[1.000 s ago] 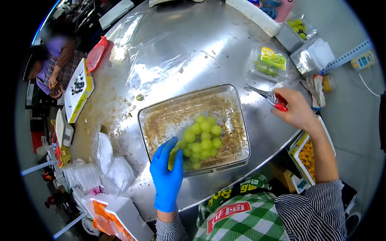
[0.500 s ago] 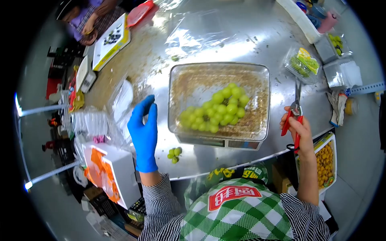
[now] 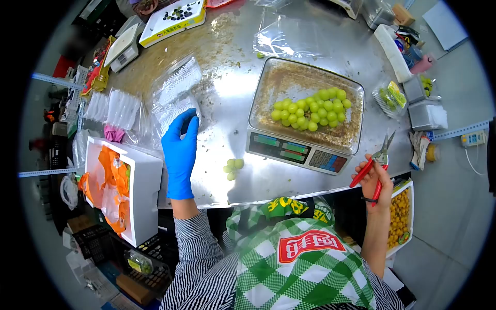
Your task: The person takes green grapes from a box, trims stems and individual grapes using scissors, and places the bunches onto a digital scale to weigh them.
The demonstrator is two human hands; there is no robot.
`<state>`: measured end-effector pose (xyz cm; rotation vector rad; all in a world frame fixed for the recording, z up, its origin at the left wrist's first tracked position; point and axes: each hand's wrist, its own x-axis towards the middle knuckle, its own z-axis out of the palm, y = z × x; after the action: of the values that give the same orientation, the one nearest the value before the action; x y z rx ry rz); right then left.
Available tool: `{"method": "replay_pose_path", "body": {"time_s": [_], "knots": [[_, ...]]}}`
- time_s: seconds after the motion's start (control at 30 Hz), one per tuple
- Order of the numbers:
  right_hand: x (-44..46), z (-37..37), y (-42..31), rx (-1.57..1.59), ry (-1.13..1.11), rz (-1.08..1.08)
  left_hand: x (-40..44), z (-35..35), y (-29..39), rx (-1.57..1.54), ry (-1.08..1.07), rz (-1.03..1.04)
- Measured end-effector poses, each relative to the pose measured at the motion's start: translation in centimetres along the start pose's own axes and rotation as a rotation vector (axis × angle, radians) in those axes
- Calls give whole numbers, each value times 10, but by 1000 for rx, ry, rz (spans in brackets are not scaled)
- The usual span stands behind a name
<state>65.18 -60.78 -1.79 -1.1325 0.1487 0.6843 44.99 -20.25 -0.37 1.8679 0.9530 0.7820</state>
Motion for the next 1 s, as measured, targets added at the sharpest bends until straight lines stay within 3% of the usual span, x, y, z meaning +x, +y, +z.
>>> {"method": "replay_pose_path", "body": {"time_s": [0.3,0.53,0.63,0.77,0.9,1.0], "knots": [[-44,24,38,-29,65,70,2,22,-6,70,-316,130],[-56,35,45,-10,87,86,7,106,28,179,-698,426],[-48,41,39,17,81,120,14,153,38,263,-695,622],[-21,36,28,43,28,170,22,192,55,290,-787,673],[14,28,12,85,5,178,36,210,75,347,-1088,427],[42,26,-7,166,-18,208,48,220,80,328,-1162,304]]}}
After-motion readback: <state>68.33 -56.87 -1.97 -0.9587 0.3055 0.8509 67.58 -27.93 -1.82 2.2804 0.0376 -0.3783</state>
